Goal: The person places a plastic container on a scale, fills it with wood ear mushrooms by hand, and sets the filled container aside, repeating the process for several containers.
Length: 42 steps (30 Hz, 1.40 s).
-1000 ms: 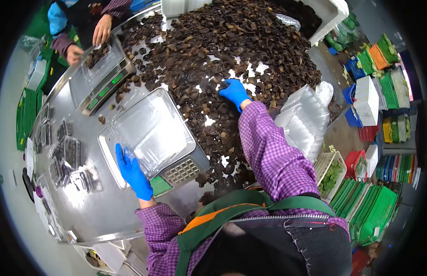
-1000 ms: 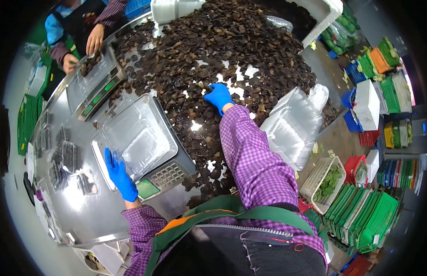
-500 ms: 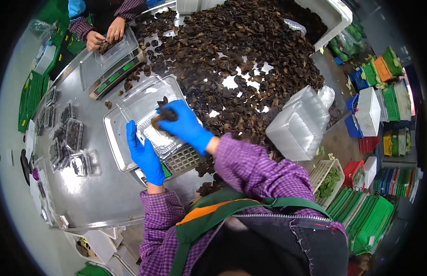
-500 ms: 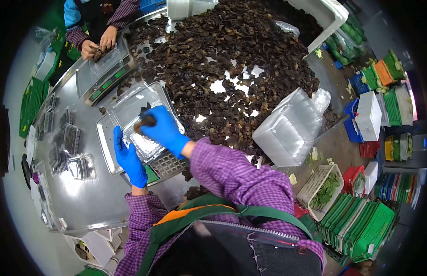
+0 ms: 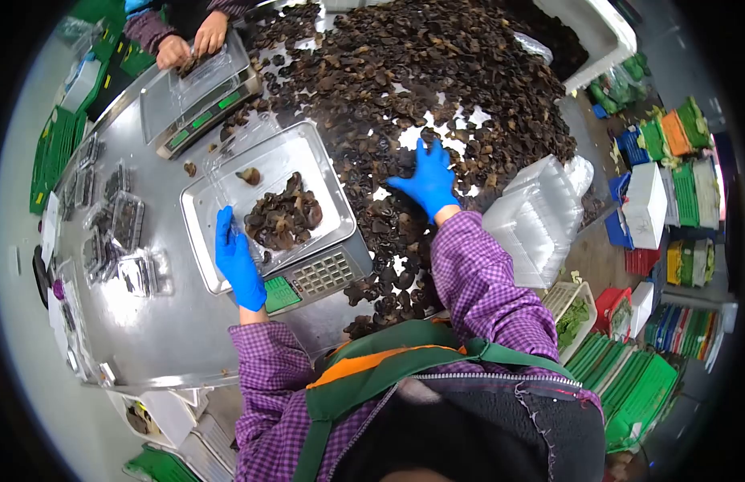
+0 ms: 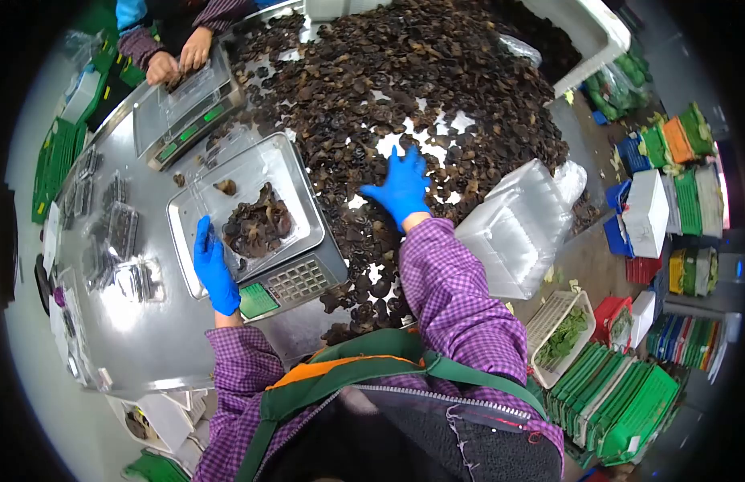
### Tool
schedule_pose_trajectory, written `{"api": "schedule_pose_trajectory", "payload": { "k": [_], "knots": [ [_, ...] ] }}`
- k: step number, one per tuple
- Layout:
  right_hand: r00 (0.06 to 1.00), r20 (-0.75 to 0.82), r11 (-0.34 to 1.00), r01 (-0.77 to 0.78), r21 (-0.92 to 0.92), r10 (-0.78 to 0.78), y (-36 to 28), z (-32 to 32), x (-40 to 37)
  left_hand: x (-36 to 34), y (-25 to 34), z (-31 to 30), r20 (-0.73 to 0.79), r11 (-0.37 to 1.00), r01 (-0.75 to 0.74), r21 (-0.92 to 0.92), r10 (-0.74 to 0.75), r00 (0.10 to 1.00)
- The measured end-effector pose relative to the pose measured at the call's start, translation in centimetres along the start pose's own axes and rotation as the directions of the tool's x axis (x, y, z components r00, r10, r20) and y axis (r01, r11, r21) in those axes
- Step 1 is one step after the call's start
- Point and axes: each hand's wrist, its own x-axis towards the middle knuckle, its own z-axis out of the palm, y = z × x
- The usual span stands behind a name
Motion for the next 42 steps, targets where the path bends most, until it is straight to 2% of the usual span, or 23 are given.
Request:
{"api": "schedule_pose_trajectory", "payload": {
  "k": [1,3,4,5,7,11,13,14,15,17,18,23,25,26,27,29,31,33,35,37,39,41,42],
  "knots": [
    [0.989,0.120,0.996,-0.082,-0.043,0.087,1.3,1.2,-0.4,0.2,-0.4,-0.1,0.000,0.999,0.003,0.039,-0.003,1.000],
    [0.972,0.211,0.993,0.091,0.073,-0.105,3.6,5.0,-1.1,0.4,-1.0,-0.2,-0.038,0.995,-0.003,0.101,0.007,0.999],
    [0.952,0.288,0.984,0.058,0.168,-0.105,3.3,5.4,-1.3,0.4,-0.9,0.1,-0.014,0.992,-0.017,0.126,0.019,1.000],
    [0.943,0.302,0.981,0.091,0.174,-0.141,3.4,6.1,-1.5,0.5,-0.9,0.2,0.011,0.988,-0.035,0.151,0.034,0.999],
    [0.944,0.272,0.941,0.091,0.327,-0.185,4.0,7.7,-1.2,0.4,-1.0,-0.2,-0.011,0.994,-0.032,0.107,0.034,0.999],
    [0.963,0.215,0.794,-0.001,0.608,-0.164,2.7,3.4,0.5,-0.5,0.0,-0.8,-0.035,0.989,-0.023,0.143,0.028,0.999],
    [0.945,0.305,0.759,-0.110,0.641,-0.121,0.8,0.0,1.1,-1.1,0.4,-1.4,0.000,0.985,0.004,0.171,-0.004,1.000],
    [0.950,0.275,0.673,-0.109,0.732,-0.146,0.8,0.5,1.4,-1.4,0.4,-1.7,0.015,0.982,-0.008,0.186,0.005,1.000],
    [0.947,0.279,0.675,-0.103,0.731,-0.158,-1.1,-1.2,1.2,-1.7,0.7,-1.5,0.001,0.983,-0.005,0.186,0.005,1.000],
    [0.945,0.164,0.543,0.018,0.839,-0.284,-5.6,-5.3,0.4,-2.5,1.6,-0.8,0.076,0.964,-0.130,0.234,0.115,0.990],
    [0.932,0.185,0.459,-0.022,0.888,-0.313,-7.5,-6.3,-0.1,-2.5,1.3,-0.8,0.115,0.953,-0.157,0.260,0.131,0.985],
    [0.824,0.147,0.480,0.165,0.862,-0.547,-15.4,-5.6,-2.2,-3.2,3.2,0.4,0.158,0.915,-0.196,0.352,0.148,0.976],
    [0.733,-0.019,0.562,0.537,0.629,-0.680,-17.3,-3.8,-2.8,-3.1,2.5,0.4,0.204,0.900,-0.301,0.314,0.246,0.948],
    [0.725,0.061,0.602,0.519,0.607,-0.686,-18.0,-3.2,-3.0,-3.1,2.3,0.4,0.187,0.910,-0.292,0.294,0.245,0.951],
    [0.720,0.062,0.598,0.521,0.609,-0.691,-18.2,-2.8,-3.0,-3.1,2.0,0.2,0.180,0.910,-0.290,0.297,0.245,0.953],
    [0.731,0.007,0.546,0.504,0.669,-0.682,-18.8,-2.3,-2.7,-3.1,1.7,-0.2,0.224,0.831,-0.312,0.461,0.231,0.947],
    [0.746,-0.009,0.520,0.472,0.712,-0.666,-18.8,-3.0,-2.5,-3.4,2.0,-0.3,0.204,0.844,-0.277,0.459,0.203,0.958],
    [0.831,0.107,0.433,0.171,0.885,-0.547,-18.4,-4.1,-1.9,-3.2,1.5,-0.6,0.187,0.862,-0.281,0.421,0.221,0.957],
    [0.888,0.046,0.422,0.172,0.890,-0.458,-17.0,-5.0,-1.2,-2.8,0.8,-1.1,0.154,0.881,-0.274,0.386,0.232,0.961],
    [0.930,0.016,0.237,0.077,0.968,-0.368,-14.8,-4.3,-0.1,-2.5,0.9,-1.8,0.119,0.897,-0.266,0.354,0.239,0.964],
    [0.952,0.213,0.315,-0.138,0.939,-0.218,-12.0,-5.7,0.0,-2.3,2.3,-2.2,-0.021,0.979,-0.059,0.197,0.064,0.998],
    [0.950,0.301,0.270,-0.271,0.924,-0.078,-9.4,-5.8,-0.3,-2.1,3.5,-2.8,-0.057,0.979,-0.043,0.199,0.056,0.997],
    [0.966,0.247,0.233,-0.223,0.946,-0.076,-7.8,-4.7,-0.3,-1.9,3.8,-3.3,-0.091,0.985,0.004,0.173,0.012,0.996]
  ]
}}
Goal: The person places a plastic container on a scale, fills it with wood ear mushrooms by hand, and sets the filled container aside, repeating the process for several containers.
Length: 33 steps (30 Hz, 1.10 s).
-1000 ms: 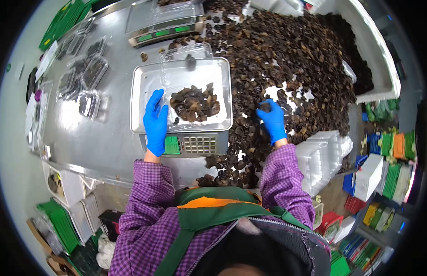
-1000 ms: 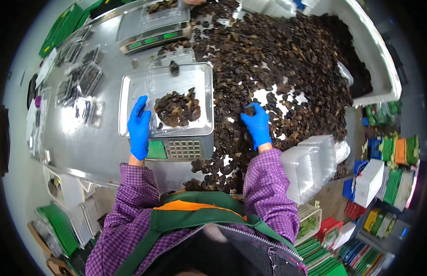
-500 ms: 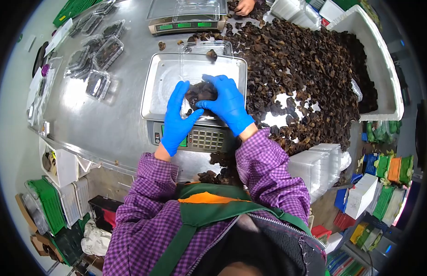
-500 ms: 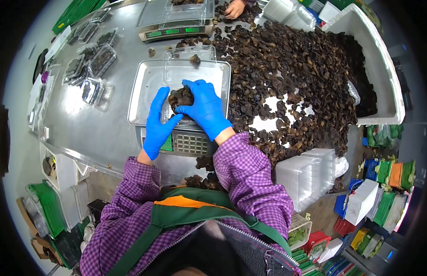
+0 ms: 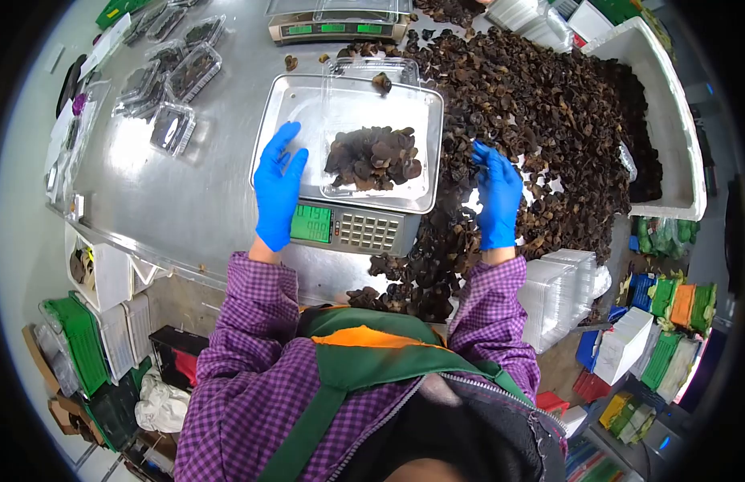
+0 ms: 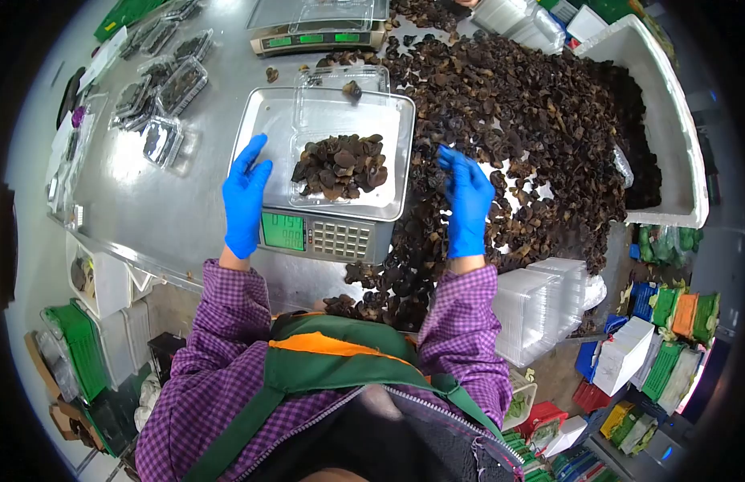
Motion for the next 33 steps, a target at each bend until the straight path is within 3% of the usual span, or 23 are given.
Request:
{"api": "schedule_pose_trajectory", "payload": {
  "k": [3,5,6,7,9,13,15,17,19,20,21,23,24,25,26,29,33],
  "knots": [
    [0.984,-0.156,0.990,-0.098,-0.102,0.082,1.2,-3.2,-1.5,0.4,0.8,-0.8,-0.052,0.997,0.073,-0.035,-0.075,0.996],
    [0.958,-0.135,0.961,-0.231,0.150,0.252,2.2,-5.8,-2.3,0.7,0.8,-1.2,-0.054,0.997,0.047,-0.061,-0.051,0.997],
    [0.941,-0.161,0.887,-0.212,0.410,0.299,4.6,-7.7,-2.0,0.8,1.0,-1.2,-0.060,0.997,0.039,-0.066,-0.043,0.997],
    [0.958,0.172,0.535,-0.271,0.800,0.228,8.9,-12.2,-1.1,0.9,1.0,-1.0,-0.068,0.997,0.044,-0.060,-0.048,0.997],
    [0.865,0.042,0.216,-0.172,0.961,0.501,8.7,-11.9,-2.3,1.3,1.1,-0.7,-0.056,0.996,0.023,-0.091,-0.028,0.998],
    [0.821,0.016,0.294,-0.222,0.930,0.571,11.7,-12.4,-2.6,2.2,0.4,0.3,-0.025,0.993,-0.002,-0.121,-0.001,1.000],
    [0.859,0.251,0.181,-0.362,0.915,0.447,11.9,-12.3,-2.9,2.8,-0.2,0.7,0.004,0.993,0.003,-0.122,-0.003,1.000],
    [0.861,0.267,0.190,-0.377,0.907,0.433,11.5,-11.2,-2.4,3.3,-0.5,1.3,0.080,0.991,0.082,-0.106,-0.073,0.994],
    [0.862,0.217,0.351,-0.399,0.847,0.458,10.3,-9.6,-2.3,4.0,-1.5,1.8,0.119,0.984,0.126,-0.126,-0.111,0.987],
    [0.871,0.231,0.483,-0.441,0.757,0.433,10.7,-9.7,-2.1,4.5,-1.8,2.0,0.128,0.974,0.207,-0.092,-0.195,0.972],
    [0.895,0.153,0.695,-0.425,0.580,0.419,9.5,-8.5,-2.7,5.1,-2.3,2.4,0.137,0.956,0.287,-0.059,-0.277,0.951],
    [0.918,0.034,0.881,-0.388,0.270,0.394,7.3,-6.2,-3.3,6.3,-3.4,2.9,0.160,0.953,0.280,-0.114,-0.260,0.952],
    [0.921,0.026,0.883,-0.381,0.273,0.389,7.3,-5.8,-3.5,6.8,-3.4,3.0,0.206,0.880,0.354,-0.318,-0.300,0.931],
    [0.961,0.017,0.956,-0.275,0.099,0.275,7.4,-5.6,-3.6,7.5,-3.7,3.2,0.263,0.757,0.419,-0.501,-0.329,0.907],
    [0.987,0.028,0.985,-0.156,-0.079,0.159,7.5,-5.4,-3.6,8.5,-4.0,3.2,0.319,0.738,0.425,-0.524,-0.292,0.901],
    [0.998,0.019,0.959,-0.045,-0.281,0.052,7.3,-5.0,-3.5,9.9,-4.0,3.3,0.294,0.706,0.398,-0.586,-0.272,0.916],
    [1.000,0.021,0.944,0.014,-0.330,-0.007,5.4,-3.4,-3.8,10.0,0.3,3.0,0.282,0.768,0.329,-0.550,-0.200,0.938]
  ]
}}
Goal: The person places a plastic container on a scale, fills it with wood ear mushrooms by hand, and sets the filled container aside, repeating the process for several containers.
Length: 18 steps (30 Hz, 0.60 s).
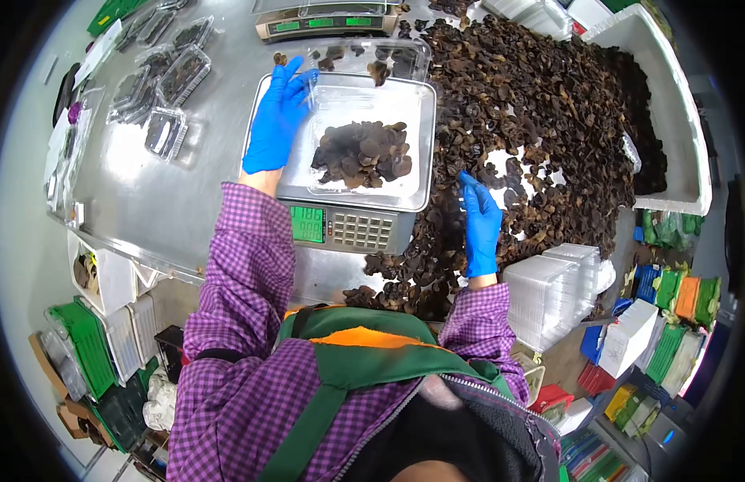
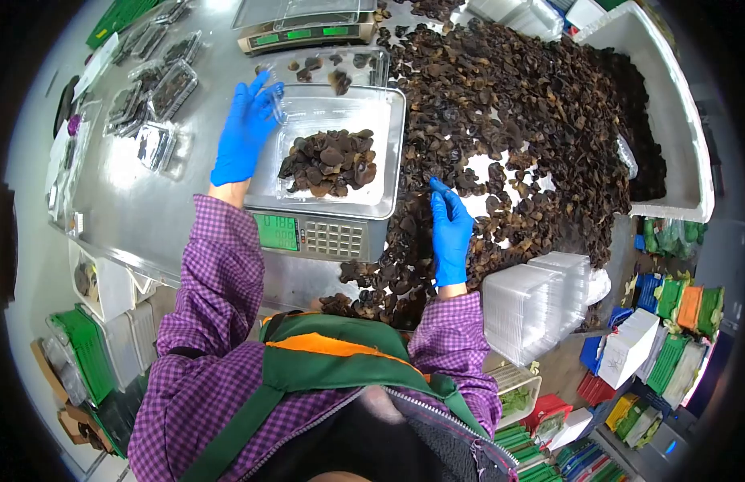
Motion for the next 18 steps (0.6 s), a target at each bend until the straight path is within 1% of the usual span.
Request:
{"api": "schedule_pose_trajectory", "payload": {
  "k": [1,2,3,4,5,6,7,8,10,11,12,13,14,16,18],
  "knots": [
    [0.998,0.028,0.995,-0.054,0.080,0.052,-1.1,0.4,-0.2,-0.1,0.6,0.1,0.035,0.998,-0.027,0.054,0.026,0.999],
    [0.993,0.061,0.981,-0.109,0.159,0.101,-1.9,0.7,-0.4,-0.6,1.0,0.4,0.036,0.998,-0.024,0.054,0.022,0.999],
    [0.989,0.122,0.991,-0.101,0.094,0.089,-2.3,0.9,-0.5,-1.3,1.5,0.8,0.055,0.975,-0.086,0.203,0.077,0.996],
    [0.989,0.120,0.990,-0.103,0.093,0.092,-3.0,1.1,-0.7,-2.3,2.1,1.2,0.082,0.927,-0.148,0.345,0.127,0.988],
    [0.971,0.206,0.984,-0.146,0.101,0.123,-3.7,1.3,-0.9,-3.7,3.0,1.7,0.073,0.879,-0.096,0.466,0.070,0.995],
    [0.945,0.291,0.976,-0.188,0.105,0.151,-4.1,1.7,-1.0,-4.6,2.7,1.7,0.076,0.880,-0.095,0.466,0.068,0.995],
    [0.924,0.309,0.966,-0.253,0.057,0.224,-4.1,2.4,-1.0,-5.4,2.3,1.5,0.102,0.844,-0.126,0.522,0.085,0.991],
    [0.910,0.336,0.962,-0.270,0.038,0.242,-5.1,2.9,-1.1,-6.0,1.8,1.2,0.130,0.803,-0.157,0.575,0.100,0.986],
    [0.905,0.338,0.955,-0.292,0.048,0.260,-5.6,3.5,-1.0,-7.6,0.9,-0.3,0.139,0.787,-0.152,0.598,0.084,0.987],
    [0.906,0.334,0.955,-0.294,0.048,0.262,-5.9,3.8,-1.0,-8.7,0.6,-0.6,0.107,0.690,-0.095,0.718,0.026,0.994],
    [0.892,0.359,0.955,-0.297,0.004,0.276,-6.1,4.1,-1.0,-9.4,0.3,-1.1,0.067,0.572,-0.039,0.819,-0.027,0.997],
    [0.877,0.382,0.953,-0.299,-0.040,0.291,-6.3,4.5,-1.0,-9.4,-0.8,-2.5,0.038,0.635,0.042,0.771,-0.112,0.993],
    [0.880,0.375,0.953,-0.300,-0.037,0.291,-5.9,5.0,-0.9,-9.6,-1.1,-2.9,0.045,0.634,0.039,0.772,-0.115,0.992],
    [0.880,0.386,0.940,-0.331,0.077,0.278,-4.7,6.0,-0.8,-10.1,-1.3,-3.2,0.039,0.784,0.194,0.589,-0.268,0.963],
    [0.889,0.355,0.933,-0.344,0.102,0.289,-5.3,6.1,-0.8,-10.2,-1.2,-3.5,0.067,0.796,0.175,0.580,-0.260,0.963]
  ]
}}
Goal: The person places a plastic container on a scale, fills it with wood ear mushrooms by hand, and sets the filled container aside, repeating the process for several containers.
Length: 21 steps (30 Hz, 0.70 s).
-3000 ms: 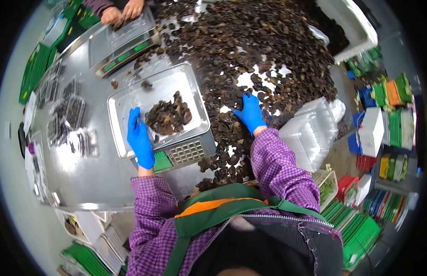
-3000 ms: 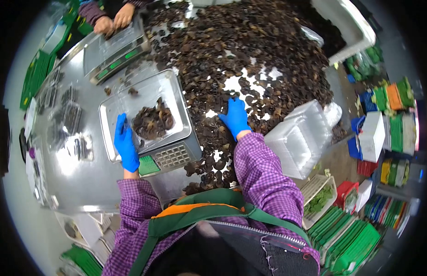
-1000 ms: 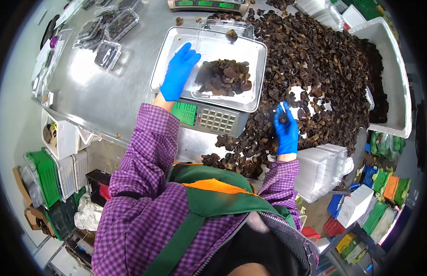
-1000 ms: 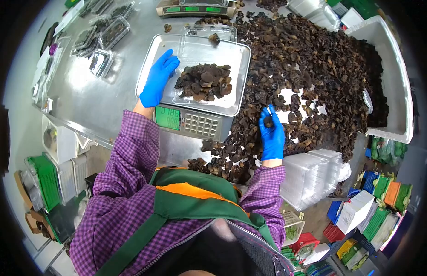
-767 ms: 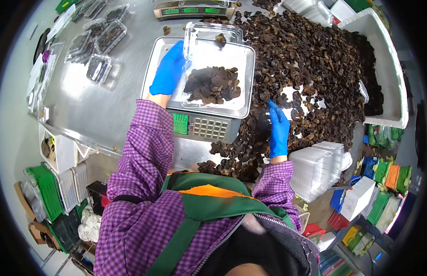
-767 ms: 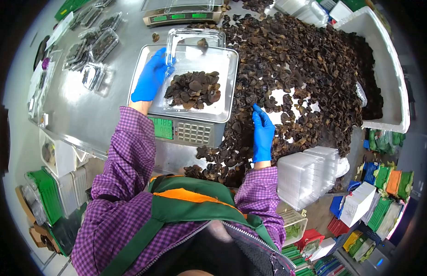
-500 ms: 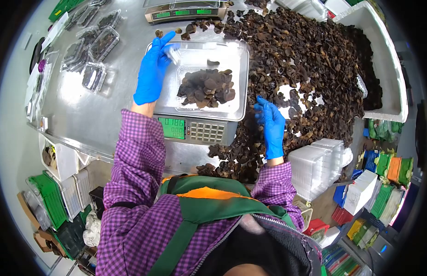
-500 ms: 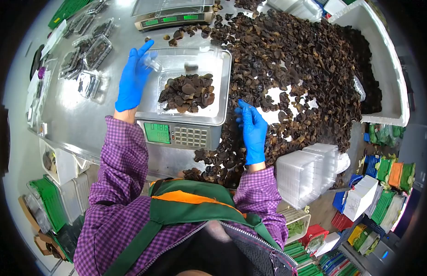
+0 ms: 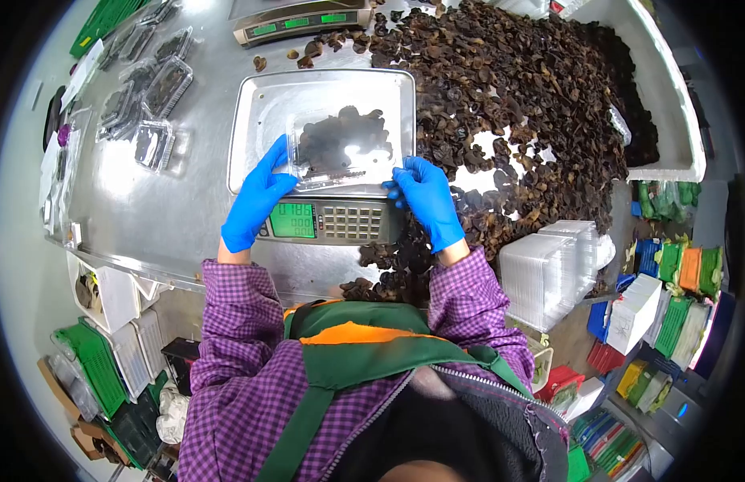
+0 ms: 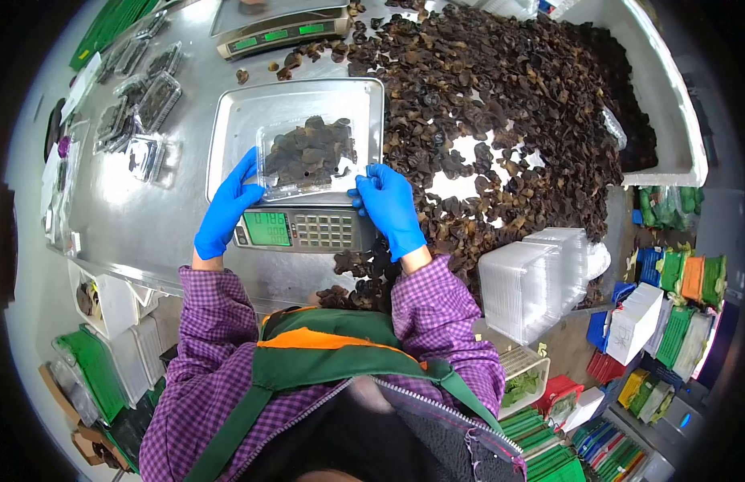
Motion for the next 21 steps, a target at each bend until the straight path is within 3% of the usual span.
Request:
{"api": "schedule_pose_trajectory", "payload": {
  "k": [9,11,12,13,14,16,17,18,19,20,21],
  "knots": [
    [0.984,-0.075,0.979,0.152,-0.137,-0.163,1.9,-0.4,1.6,0.1,-0.2,1.9,-0.094,0.988,-0.106,0.117,0.117,0.989],
    [0.961,-0.073,0.957,0.255,-0.139,-0.267,2.7,-1.0,0.6,-0.3,0.1,2.0,-0.130,0.983,-0.106,0.150,0.126,0.983],
    [0.929,-0.069,0.898,0.331,-0.290,-0.365,2.0,-2.1,-1.2,-0.7,0.3,2.0,-0.140,0.983,-0.106,0.150,0.127,0.982],
    [0.927,-0.157,0.902,0.276,-0.331,-0.341,0.8,-3.0,-3.6,-1.1,0.3,1.9,-0.189,0.984,-0.101,0.148,0.129,0.974],
    [0.910,-0.143,0.850,0.294,-0.436,-0.388,-1.2,-4.4,-6.3,-1.5,0.2,1.6,-0.239,0.985,-0.096,0.146,0.129,0.962],
    [0.757,-0.294,0.711,0.302,-0.635,-0.584,-0.7,-8.7,-9.6,-1.8,-0.5,0.7,-0.281,0.986,-0.138,0.092,0.158,0.946],
    [0.668,-0.294,0.665,0.404,-0.628,-0.684,-0.6,-10.8,-11.2,-2.0,-0.4,0.1,-0.313,0.984,-0.165,0.062,0.176,0.933],
    [0.668,-0.354,0.708,0.376,-0.598,-0.654,-0.8,-13.1,-13.0,-2.1,-0.2,-0.5,-0.344,0.980,-0.196,0.036,0.196,0.918],
    [0.616,-0.350,0.587,0.231,-0.776,-0.706,-1.2,-14.9,-15.1,-2.3,0.0,-0.9,-0.362,0.978,-0.201,0.048,0.205,0.909],
    [0.636,-0.420,0.617,0.114,-0.779,-0.647,-1.0,-16.5,-16.9,-2.3,0.3,-1.2,-0.373,0.979,-0.201,0.047,0.203,0.905],
    [0.613,-0.420,0.602,0.117,-0.790,-0.670,0.5,-18.6,-17.8,-2.2,0.6,-1.4,-0.387,0.980,-0.198,0.020,0.190,0.902]
  ]
}}
